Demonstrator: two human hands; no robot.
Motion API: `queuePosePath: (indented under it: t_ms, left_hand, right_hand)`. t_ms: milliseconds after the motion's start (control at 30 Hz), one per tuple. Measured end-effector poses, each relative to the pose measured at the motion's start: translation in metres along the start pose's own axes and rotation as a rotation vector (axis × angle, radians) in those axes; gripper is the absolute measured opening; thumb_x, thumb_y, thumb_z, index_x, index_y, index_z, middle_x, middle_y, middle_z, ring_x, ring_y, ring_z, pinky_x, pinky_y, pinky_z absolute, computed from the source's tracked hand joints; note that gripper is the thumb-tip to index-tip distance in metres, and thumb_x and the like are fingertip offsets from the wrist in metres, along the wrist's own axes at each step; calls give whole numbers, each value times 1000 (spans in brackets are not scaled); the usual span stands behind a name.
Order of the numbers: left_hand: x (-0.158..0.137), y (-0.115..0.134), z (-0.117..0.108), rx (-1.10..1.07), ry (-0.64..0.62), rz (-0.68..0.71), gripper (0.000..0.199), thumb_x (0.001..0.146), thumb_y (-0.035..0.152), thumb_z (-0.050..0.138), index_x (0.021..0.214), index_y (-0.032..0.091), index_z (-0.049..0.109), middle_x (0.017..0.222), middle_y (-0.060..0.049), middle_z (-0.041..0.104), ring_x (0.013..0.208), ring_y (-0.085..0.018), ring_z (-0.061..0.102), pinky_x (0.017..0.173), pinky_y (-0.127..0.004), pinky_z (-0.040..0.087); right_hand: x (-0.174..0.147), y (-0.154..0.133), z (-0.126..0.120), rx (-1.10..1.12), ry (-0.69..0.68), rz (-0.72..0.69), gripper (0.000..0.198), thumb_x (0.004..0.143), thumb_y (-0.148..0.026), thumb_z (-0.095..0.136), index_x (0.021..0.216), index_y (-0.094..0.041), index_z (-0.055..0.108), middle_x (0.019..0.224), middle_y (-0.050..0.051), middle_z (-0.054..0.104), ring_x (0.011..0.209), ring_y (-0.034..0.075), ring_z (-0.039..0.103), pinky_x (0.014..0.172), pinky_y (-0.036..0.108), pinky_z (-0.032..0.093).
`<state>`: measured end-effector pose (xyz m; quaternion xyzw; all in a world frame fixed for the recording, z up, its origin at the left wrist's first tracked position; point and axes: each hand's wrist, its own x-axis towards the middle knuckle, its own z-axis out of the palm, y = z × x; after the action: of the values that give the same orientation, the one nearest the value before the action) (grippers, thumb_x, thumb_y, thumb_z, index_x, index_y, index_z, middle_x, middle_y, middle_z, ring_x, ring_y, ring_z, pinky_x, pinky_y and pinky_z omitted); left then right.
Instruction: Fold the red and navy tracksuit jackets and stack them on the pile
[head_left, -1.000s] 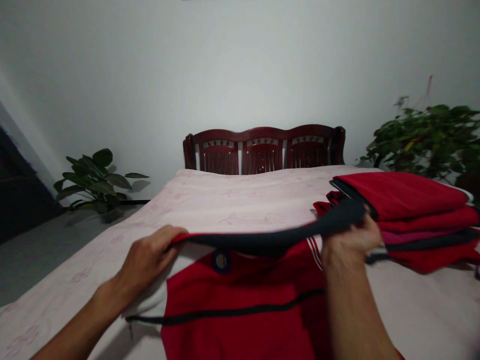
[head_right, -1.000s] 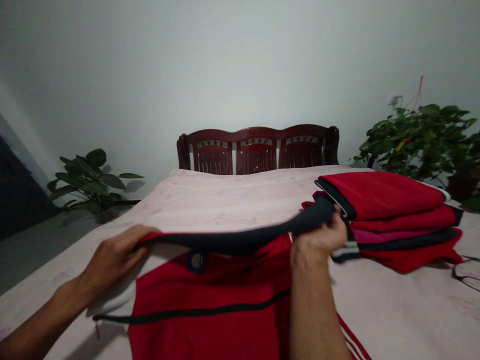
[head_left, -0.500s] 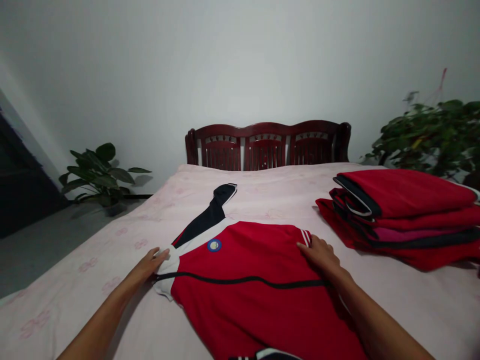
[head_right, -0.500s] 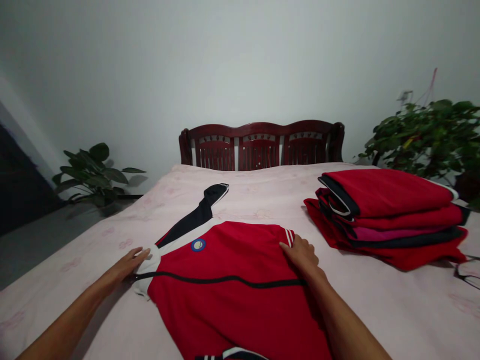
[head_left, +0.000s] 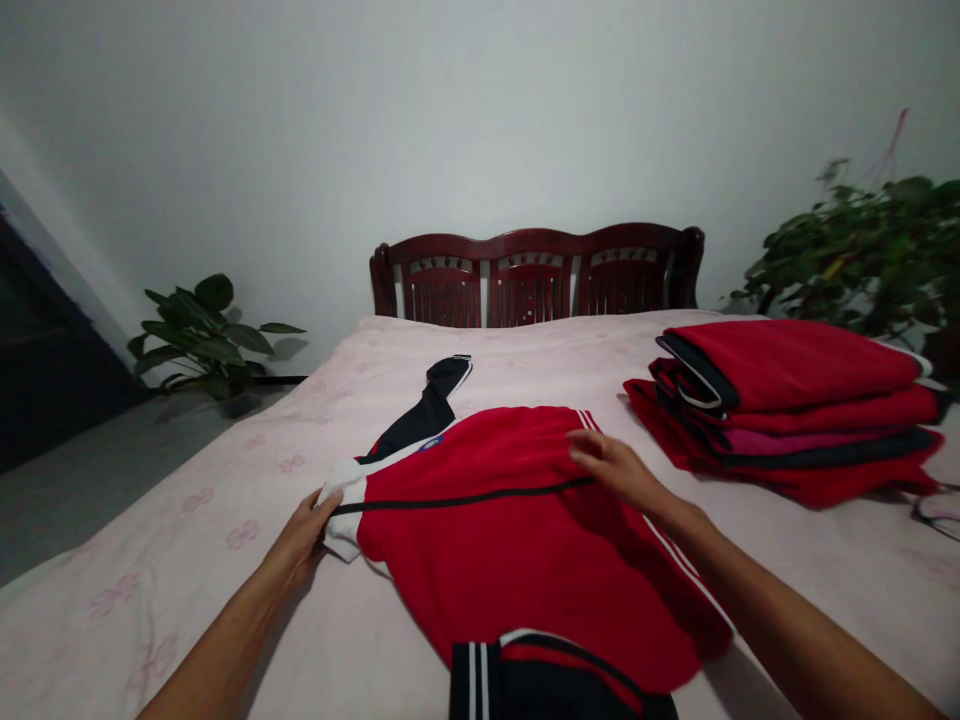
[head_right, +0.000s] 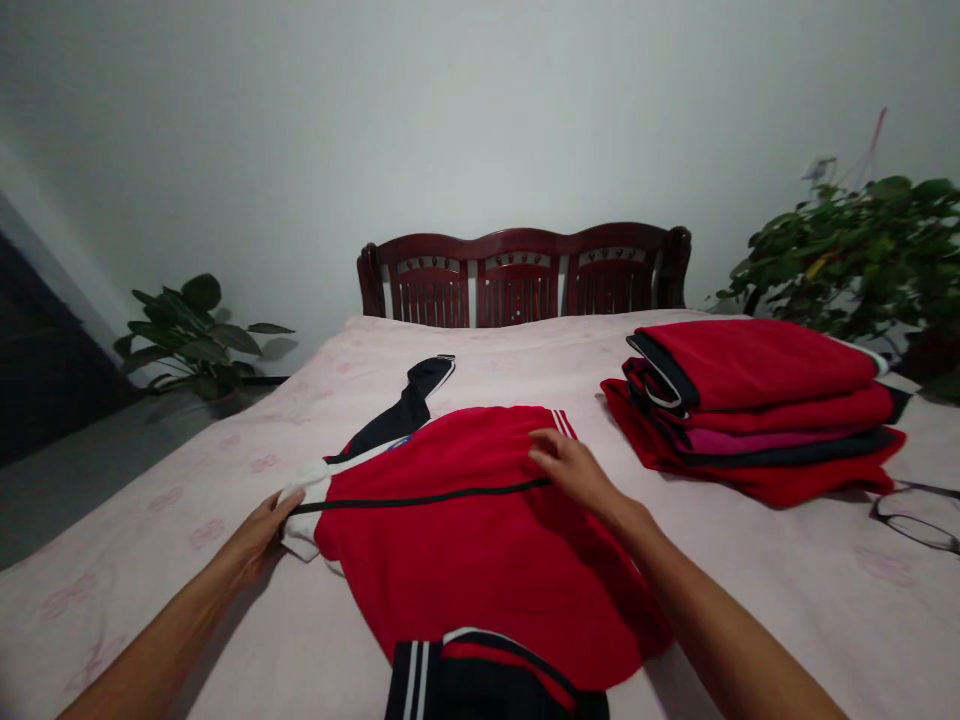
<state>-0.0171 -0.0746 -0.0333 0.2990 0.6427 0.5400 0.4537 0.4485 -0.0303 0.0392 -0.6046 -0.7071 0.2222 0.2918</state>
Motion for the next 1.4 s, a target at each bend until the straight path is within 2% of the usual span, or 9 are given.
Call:
queuePosePath:
  t_ms: [100,200,300,433,667,800,933,1100,1400]
  left_hand:
    - [-22,-9,-3,-82,-145,-53,45,79,33,74,119,19,58,104,-8,73,83,-18,70,73,-28,58]
    - [-37,-15,3,-125,-233,33,52,71,32,81,116,17,60,108,-8,73,91,-20,70,82,-30,57]
    - [-41,-16,12,-116,-104,166,58,68,39,80,117,16,59,102,-8,73,82,-20,70,73,-30,57]
    - [-41,-3,2,113,56,283,52,75,48,67,116,16,59,93,-6,74,73,-19,69,63,-28,54]
    - [-29,27,-44,876,13,300,38,75,47,60,102,21,67,95,-5,75,87,-26,70,66,-27,50]
    - [-22,28,-50,1242,25,273,45,82,47,52,116,20,63,96,-9,74,86,-28,69,66,-30,48]
    - [-47,17,-50,1305,33,670,44,89,46,48,121,19,62,117,-14,67,105,-31,64,86,-39,49]
    - [-96,-23,-48,1200,-482,1052,46,81,42,68,125,32,62,128,-5,65,120,-26,58,103,-35,46]
    - [-99,-32,-24,1062,-454,871,27,88,26,54,111,29,67,112,-5,72,107,-25,66,96,-35,52]
  right_hand:
    - [-83,-27,30,317,-533,-90,51,85,-47,57,130,-20,59,115,10,69,102,23,65,90,37,50]
    - [-147,-50,51,120,-675,-75,87,57,-38,83,139,-29,53,137,10,58,121,32,55,102,42,42]
    - [-177,-66,56,43,-673,16,54,60,-19,71,113,-27,70,110,5,72,101,28,65,85,35,48]
    - [-189,-76,21,603,-775,241,17,67,-22,63,83,-19,70,72,-1,68,62,13,62,55,21,43]
    - [-116,-47,-47,1171,98,285,30,72,-38,71,98,-23,66,78,4,71,70,21,68,64,33,60]
    - [-62,1,-20,1013,181,356,20,74,-35,68,88,-21,63,75,6,71,73,23,70,68,36,61]
    - [-83,42,-2,755,166,338,37,69,-36,73,102,-21,64,94,9,73,88,25,71,77,39,60]
    - [-161,57,-7,268,-225,22,51,76,-46,70,121,-23,64,127,12,64,119,29,59,100,46,48]
    - [-172,61,2,-394,-122,-345,25,95,-29,43,86,-22,65,88,8,68,84,22,61,79,38,48]
